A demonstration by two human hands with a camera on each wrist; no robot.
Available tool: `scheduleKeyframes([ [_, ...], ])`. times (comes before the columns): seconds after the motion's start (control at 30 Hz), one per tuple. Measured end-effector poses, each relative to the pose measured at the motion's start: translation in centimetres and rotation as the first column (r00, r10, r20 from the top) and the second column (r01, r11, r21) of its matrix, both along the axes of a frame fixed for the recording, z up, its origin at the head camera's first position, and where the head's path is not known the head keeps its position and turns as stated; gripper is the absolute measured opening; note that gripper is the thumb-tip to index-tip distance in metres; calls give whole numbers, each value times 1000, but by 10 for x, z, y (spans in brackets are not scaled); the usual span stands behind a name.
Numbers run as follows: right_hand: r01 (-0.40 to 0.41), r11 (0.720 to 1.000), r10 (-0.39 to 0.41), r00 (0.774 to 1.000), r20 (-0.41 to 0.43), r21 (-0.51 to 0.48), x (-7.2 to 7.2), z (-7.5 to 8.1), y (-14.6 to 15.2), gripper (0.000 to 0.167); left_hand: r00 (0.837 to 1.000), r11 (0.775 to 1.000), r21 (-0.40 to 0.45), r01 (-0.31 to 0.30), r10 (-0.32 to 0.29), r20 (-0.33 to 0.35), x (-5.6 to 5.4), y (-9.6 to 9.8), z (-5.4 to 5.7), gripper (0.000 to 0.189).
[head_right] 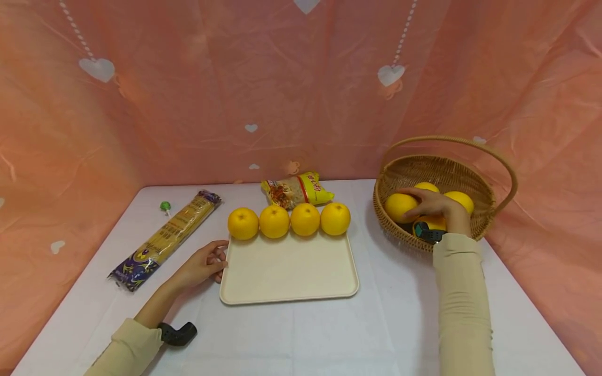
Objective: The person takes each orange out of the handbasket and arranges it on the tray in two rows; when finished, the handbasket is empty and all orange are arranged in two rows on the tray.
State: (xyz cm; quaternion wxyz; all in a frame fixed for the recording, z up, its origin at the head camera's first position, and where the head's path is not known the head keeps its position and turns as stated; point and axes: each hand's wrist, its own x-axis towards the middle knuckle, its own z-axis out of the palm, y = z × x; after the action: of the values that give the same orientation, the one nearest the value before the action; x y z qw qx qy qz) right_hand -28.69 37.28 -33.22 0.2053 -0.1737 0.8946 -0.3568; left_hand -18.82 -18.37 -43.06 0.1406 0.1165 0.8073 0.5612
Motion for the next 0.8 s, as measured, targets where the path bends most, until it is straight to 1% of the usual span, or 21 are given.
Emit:
scheduleKeyframes([
  [0.17,28,999,-26,997,-71,30,1,2,-1,73,1000,1000,-17,-9,8,-8,0,1,1,51],
  [0.23,47,999,-45,994,-99,23,3,2,1,73,1000,1000,-21,-17,17,-3,0,1,1,51],
  [0.37,103,995,-104,985,-136,-12,6,0,7,69,1000,1000,-27,-10,9,-11,0,1,2,51],
  [0.43,139,988,-146,982,-120,-67,7,-1,11,65,1000,1000,-23,-1,1,-16,0,0,2,51],
  [0.5,181,975,-194,976,-101,-125,9,0,13,58,1000,1000,-18,5,-6,-16,0,0,1,51],
  [0.53,199,970,-215,971,-107,-140,10,1,14,55,1000,1000,-14,10,-10,-19,0,0,1,51],
  [0.63,254,946,-275,957,-90,-200,13,7,15,46,999,1000,-14,18,-18,-26,0,0,1,51],
  [0.67,270,939,-294,952,-90,-211,14,9,16,44,1000,1000,-16,13,-13,-21,0,0,1,51],
  [0.73,294,930,-320,943,-89,-222,16,14,16,40,1000,1000,-17,6,-7,-14,0,1,1,51],
  [0.8,296,922,-324,943,-78,-249,18,19,17,38,1000,1000,-20,2,-3,-7,0,1,0,51],
])
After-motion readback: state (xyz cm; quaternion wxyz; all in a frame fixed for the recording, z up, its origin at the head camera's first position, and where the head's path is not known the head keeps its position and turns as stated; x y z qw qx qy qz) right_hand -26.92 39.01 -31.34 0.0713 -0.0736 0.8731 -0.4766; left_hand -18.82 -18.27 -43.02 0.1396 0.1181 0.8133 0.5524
